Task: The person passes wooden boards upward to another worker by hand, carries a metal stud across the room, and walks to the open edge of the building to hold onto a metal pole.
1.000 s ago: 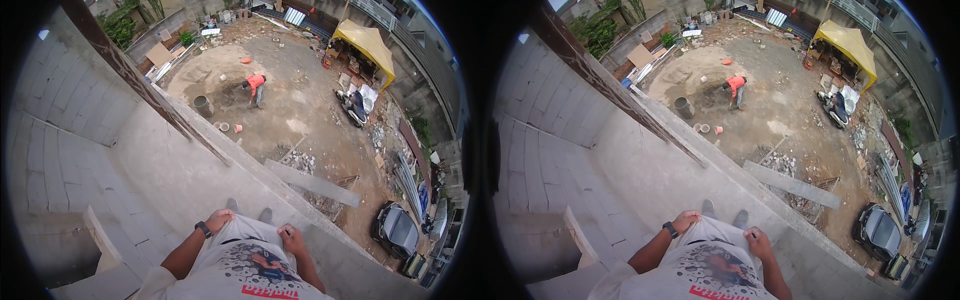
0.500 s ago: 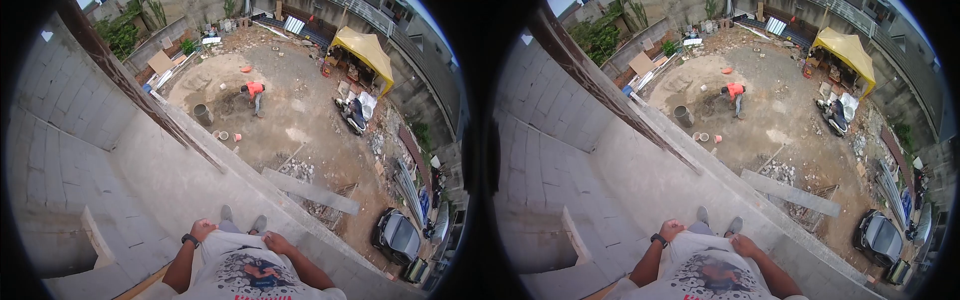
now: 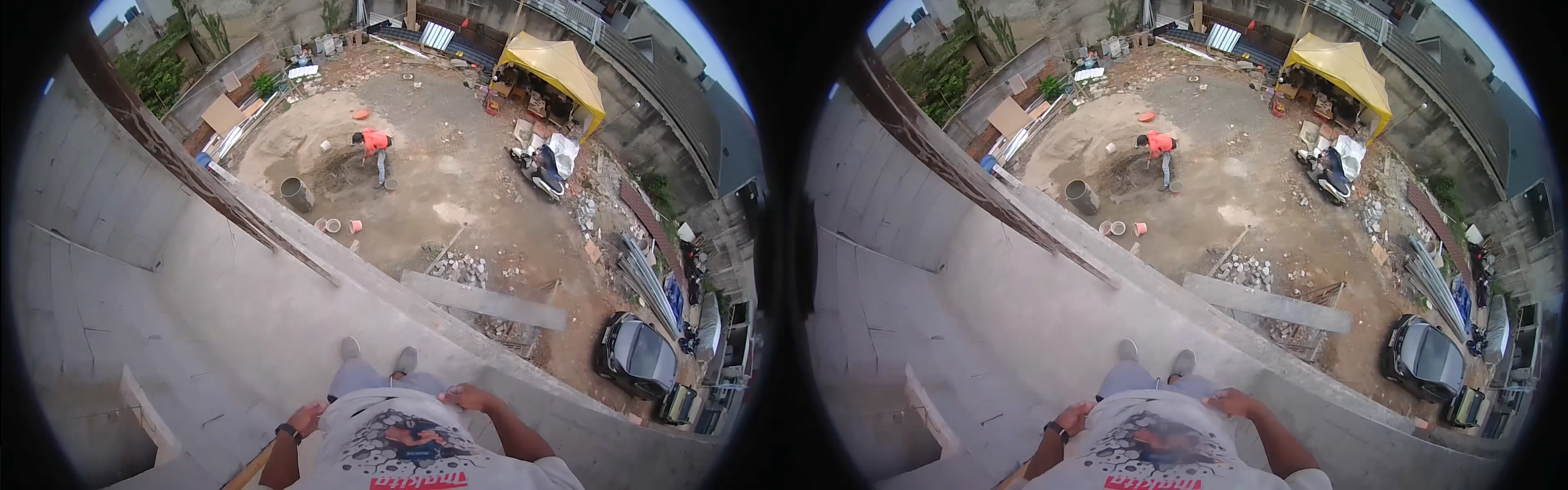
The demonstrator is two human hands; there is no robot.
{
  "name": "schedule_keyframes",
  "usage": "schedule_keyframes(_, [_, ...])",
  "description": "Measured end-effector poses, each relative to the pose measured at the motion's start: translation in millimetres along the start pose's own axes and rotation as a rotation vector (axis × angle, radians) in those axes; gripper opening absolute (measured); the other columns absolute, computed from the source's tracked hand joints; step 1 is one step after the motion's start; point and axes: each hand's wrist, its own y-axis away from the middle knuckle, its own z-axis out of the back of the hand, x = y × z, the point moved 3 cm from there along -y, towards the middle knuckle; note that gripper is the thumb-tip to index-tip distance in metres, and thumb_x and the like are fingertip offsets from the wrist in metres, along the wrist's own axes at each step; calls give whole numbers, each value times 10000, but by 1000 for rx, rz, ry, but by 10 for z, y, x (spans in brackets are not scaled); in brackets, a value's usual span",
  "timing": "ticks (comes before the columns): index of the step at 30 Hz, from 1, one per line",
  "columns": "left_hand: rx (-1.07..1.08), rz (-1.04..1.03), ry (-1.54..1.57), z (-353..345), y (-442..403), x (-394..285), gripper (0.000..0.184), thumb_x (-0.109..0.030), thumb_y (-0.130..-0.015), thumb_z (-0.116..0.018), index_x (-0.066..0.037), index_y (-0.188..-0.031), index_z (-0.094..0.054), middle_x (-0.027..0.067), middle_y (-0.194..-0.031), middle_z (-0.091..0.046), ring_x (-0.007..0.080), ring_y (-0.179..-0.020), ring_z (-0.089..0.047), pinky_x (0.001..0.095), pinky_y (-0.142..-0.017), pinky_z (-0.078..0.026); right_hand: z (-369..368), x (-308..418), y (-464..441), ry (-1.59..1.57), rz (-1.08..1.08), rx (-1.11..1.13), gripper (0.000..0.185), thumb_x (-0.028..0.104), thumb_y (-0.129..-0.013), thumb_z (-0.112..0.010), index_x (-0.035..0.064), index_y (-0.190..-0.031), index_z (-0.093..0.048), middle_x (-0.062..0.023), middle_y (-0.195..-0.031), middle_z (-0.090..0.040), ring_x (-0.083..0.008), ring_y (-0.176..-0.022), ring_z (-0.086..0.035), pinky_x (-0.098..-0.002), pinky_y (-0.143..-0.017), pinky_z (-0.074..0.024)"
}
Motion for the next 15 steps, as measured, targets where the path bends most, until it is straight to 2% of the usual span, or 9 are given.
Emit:
schedule_keyframes(3, [-27,204,-210,29,362,-69,310,-277,-935,-572,-38,-1132,-556,82,-1091,-626,205,-1078,-567,380,-896,-472,-95,-189,2,-218,108,-4,361,377,-911,-570,19,-892,-614,-28,-796,-578,-137,-784,-551,-301,-729,-441])
schedule_keyframes(6, [-17,-68,247,219,317,-51,346,-293,-934,-577,-29,-1156,-551,102,-1164,-620,217,-1093,-578,392,-921,-468,-145,-391,-282,-333,135,-296,344,328,-883,-595,-15,-866,-598,-99,-845,-592,-175,-792,-544,-326,-723,-439])
schedule_keyframes(9, [-149,-124,307,322,355,-96,342,-282,-922,-598,-23,-1141,-552,107,-1121,-629,214,-1032,-605,394,-924,-470,-288,-44,-286,-299,93,-584,283,265,-884,-585,-17,-878,-589,-141,-798,-596,-212,-783,-564,-351,-711,-442])
schedule_keyframes(12, [-240,-194,342,573,403,39,315,-263,-907,-622,-24,-1105,-563,105,-1072,-636,217,-990,-620,376,-913,-477,-315,80,-508,-36,238,-699,282,270,-910,-555,-12,-910,-557,-171,-832,-634,-286,-826,-618,-400,-744,-463])
schedule_keyframes(15, [-265,-159,303,889,307,254,272,-237,-898,-635,-31,-1064,-572,88,-1018,-638,201,-957,-619,355,-874,-488,-207,194,-484,82,207,-882,275,265,-921,-518,-8,-899,-545,-253,-833,-621,-402,-825,-624,-457,-720,-467])
